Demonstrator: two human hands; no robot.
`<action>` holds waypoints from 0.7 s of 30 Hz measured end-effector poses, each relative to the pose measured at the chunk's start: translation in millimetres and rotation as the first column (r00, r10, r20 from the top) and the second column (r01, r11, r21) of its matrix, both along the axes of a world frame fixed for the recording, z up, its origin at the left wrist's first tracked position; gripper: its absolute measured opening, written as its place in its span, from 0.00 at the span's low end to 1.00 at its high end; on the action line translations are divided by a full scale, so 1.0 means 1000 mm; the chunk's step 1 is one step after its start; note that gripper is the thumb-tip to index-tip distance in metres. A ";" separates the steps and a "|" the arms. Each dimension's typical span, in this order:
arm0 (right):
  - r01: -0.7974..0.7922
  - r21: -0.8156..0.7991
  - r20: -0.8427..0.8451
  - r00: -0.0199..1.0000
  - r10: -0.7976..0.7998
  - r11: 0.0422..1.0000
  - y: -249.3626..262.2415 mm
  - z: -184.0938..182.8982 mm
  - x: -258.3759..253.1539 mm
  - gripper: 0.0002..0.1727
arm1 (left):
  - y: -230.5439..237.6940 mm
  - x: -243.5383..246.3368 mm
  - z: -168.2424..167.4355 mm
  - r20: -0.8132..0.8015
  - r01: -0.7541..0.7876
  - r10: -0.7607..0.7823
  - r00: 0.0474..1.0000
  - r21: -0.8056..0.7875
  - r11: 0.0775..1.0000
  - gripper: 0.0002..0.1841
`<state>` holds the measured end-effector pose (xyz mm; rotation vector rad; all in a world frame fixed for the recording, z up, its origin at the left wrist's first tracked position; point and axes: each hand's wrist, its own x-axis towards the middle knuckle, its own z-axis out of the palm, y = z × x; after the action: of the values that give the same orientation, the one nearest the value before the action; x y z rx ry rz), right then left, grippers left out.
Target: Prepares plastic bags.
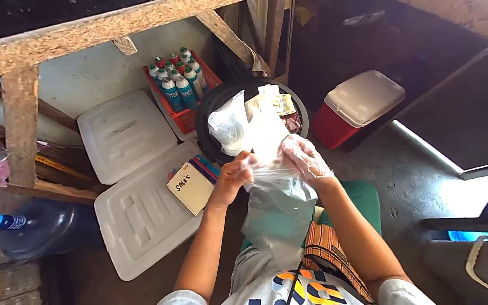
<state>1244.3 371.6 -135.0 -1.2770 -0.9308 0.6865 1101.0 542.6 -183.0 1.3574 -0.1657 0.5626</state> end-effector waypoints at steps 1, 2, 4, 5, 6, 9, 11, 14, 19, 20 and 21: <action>-0.158 -0.034 0.050 0.986 0.160 0.987 0.003 -0.005 0.010 0.13 | 0.006 -0.004 0.003 0.008 -0.009 0.009 1.000 -0.067 0.998 0.11; -0.349 -0.065 0.089 0.931 0.354 0.935 0.008 -0.009 0.020 0.11 | 0.013 -0.008 0.007 0.004 -0.017 0.017 1.000 -0.119 0.993 0.12; -0.574 -0.094 0.085 0.809 0.581 0.813 0.019 -0.015 0.038 0.09 | 0.027 -0.016 0.010 -0.088 -0.057 0.042 0.995 -0.166 0.985 0.15; -0.525 -0.076 0.014 0.850 0.527 0.848 0.022 -0.017 0.042 0.08 | 0.034 -0.018 0.009 -0.158 -0.082 0.058 0.986 -0.150 0.985 0.18; -0.394 -0.032 -0.090 0.916 0.390 0.918 0.024 -0.018 0.046 0.07 | 0.042 -0.020 0.005 -0.222 -0.099 0.070 0.972 -0.121 0.988 0.20; -0.193 0.117 -0.265 0.939 0.217 0.974 0.059 -0.009 0.066 0.09 | 0.057 -0.013 -0.006 -0.293 -0.086 0.047 0.955 -0.122 0.989 0.19; -0.074 0.074 -0.260 0.961 0.091 0.995 0.088 0.013 0.068 0.12 | 0.063 0.001 0.001 -0.289 -0.170 0.117 0.950 -0.167 0.971 0.17; 0.135 -0.101 -0.042 0.989 -0.140 0.986 0.132 0.039 0.079 0.09 | 0.078 0.031 0.023 -0.235 -0.427 0.381 0.894 -0.190 0.884 0.12; 0.208 -0.302 0.177 0.971 -0.160 0.930 0.171 0.034 0.086 0.11 | 0.084 0.038 -0.013 -0.109 -0.666 0.711 0.695 0.274 0.693 0.14; 0.197 -0.357 0.146 0.977 -0.154 0.913 0.172 0.029 0.083 0.11 | 0.081 0.033 -0.025 -0.148 -0.610 0.744 0.652 0.481 0.630 0.17; 0.186 -0.417 0.108 0.982 -0.155 0.890 0.171 0.021 0.079 0.12 | 0.076 0.031 -0.021 -0.279 -0.464 0.795 0.539 0.690 0.556 0.18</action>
<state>1323.1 543.0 -113.5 -1.7604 -0.7337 0.7324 1132.1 618.8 -203.6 2.1224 0.8172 0.7425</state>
